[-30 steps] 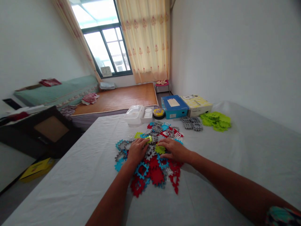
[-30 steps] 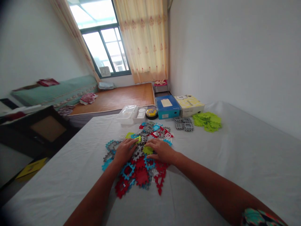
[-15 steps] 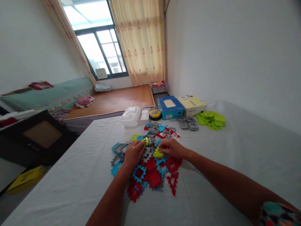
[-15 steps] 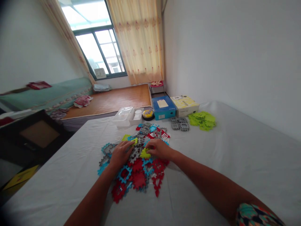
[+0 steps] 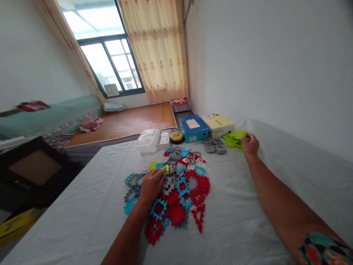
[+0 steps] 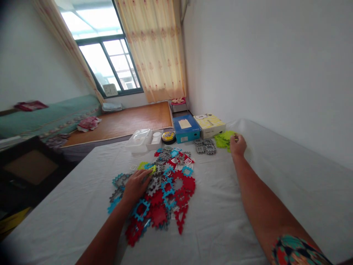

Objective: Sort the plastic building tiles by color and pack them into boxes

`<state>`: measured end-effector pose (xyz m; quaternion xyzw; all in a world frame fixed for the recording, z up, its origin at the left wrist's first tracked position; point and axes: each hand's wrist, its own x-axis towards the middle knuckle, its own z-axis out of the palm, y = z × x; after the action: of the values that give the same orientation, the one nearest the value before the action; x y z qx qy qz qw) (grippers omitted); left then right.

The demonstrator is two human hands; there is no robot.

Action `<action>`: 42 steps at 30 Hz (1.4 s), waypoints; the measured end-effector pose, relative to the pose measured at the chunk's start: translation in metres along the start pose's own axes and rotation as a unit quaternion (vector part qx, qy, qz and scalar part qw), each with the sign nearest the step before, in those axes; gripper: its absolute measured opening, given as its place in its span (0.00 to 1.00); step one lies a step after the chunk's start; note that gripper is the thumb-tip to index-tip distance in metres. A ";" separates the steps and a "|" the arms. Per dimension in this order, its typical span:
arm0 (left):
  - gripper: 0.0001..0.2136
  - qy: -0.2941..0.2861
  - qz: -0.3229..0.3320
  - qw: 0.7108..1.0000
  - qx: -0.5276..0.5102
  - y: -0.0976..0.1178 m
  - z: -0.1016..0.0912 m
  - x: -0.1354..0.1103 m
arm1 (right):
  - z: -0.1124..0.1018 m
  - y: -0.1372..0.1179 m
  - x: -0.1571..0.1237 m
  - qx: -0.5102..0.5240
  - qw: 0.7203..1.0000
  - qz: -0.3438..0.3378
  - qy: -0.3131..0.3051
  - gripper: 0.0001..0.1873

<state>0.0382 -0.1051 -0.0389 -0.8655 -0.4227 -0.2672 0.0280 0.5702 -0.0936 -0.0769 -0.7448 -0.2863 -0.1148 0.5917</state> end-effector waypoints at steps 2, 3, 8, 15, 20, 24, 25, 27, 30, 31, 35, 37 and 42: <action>0.12 0.004 -0.001 1.000 0.000 -0.001 0.001 0.000 | -0.007 0.017 0.010 -0.021 1.000 0.016 0.017 0.25; 0.12 0.006 -0.001 1.000 0.000 -0.001 0.001 0.000 | -0.009 0.023 0.013 -0.028 0.999 0.022 0.019 0.24; 0.11 0.024 0.003 1.000 -0.004 0.000 0.000 0.000 | -0.011 0.027 0.014 -0.054 0.997 -0.005 0.058 0.27; 0.11 0.117 0.026 0.992 -0.032 0.007 -0.006 0.003 | -0.004 -0.078 -0.047 0.067 0.980 -0.177 -0.060 0.18; 0.10 0.138 0.085 0.985 -0.055 0.027 -0.015 0.006 | -0.010 -0.169 -0.148 0.172 0.848 -0.277 -0.418 0.15; 0.10 0.119 0.123 0.982 -0.083 0.045 -0.019 0.004 | -0.023 -0.195 -0.202 0.197 0.715 -0.395 -0.543 0.18; 0.10 0.113 0.128 0.981 -0.090 0.048 -0.019 0.004 | -0.025 -0.196 -0.209 0.197 0.702 -0.413 -0.545 0.17; 0.10 0.102 0.133 0.981 -0.102 0.052 -0.018 0.003 | -0.027 -0.195 -0.216 0.198 0.697 -0.430 -0.539 0.14; 0.12 0.088 0.123 0.982 -0.109 0.054 -0.014 0.002 | -0.022 -0.190 -0.207 0.209 0.721 -0.415 -0.513 0.12; 0.13 0.086 0.117 0.983 -0.109 0.053 -0.013 0.002 | -0.019 -0.186 -0.198 0.207 0.743 -0.402 -0.494 0.12; 0.12 0.078 0.100 0.986 -0.110 0.043 -0.010 0.001 | 0.000 -0.152 -0.140 0.138 0.877 -0.297 -0.351 0.13; 0.11 0.072 0.090 0.987 -0.109 0.037 -0.010 0.001 | 0.005 -0.123 -0.103 0.087 0.936 -0.223 -0.259 0.15; 0.11 0.102 0.012 0.991 -0.089 0.009 -0.016 0.004 | -0.008 -0.043 -0.031 -0.015 0.995 -0.079 -0.063 0.20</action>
<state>0.0403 -0.1121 -0.0217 -0.8375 -0.3819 -0.3908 -0.0033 0.5222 -0.1039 -0.0556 -0.7345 -0.3796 -0.1185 0.5499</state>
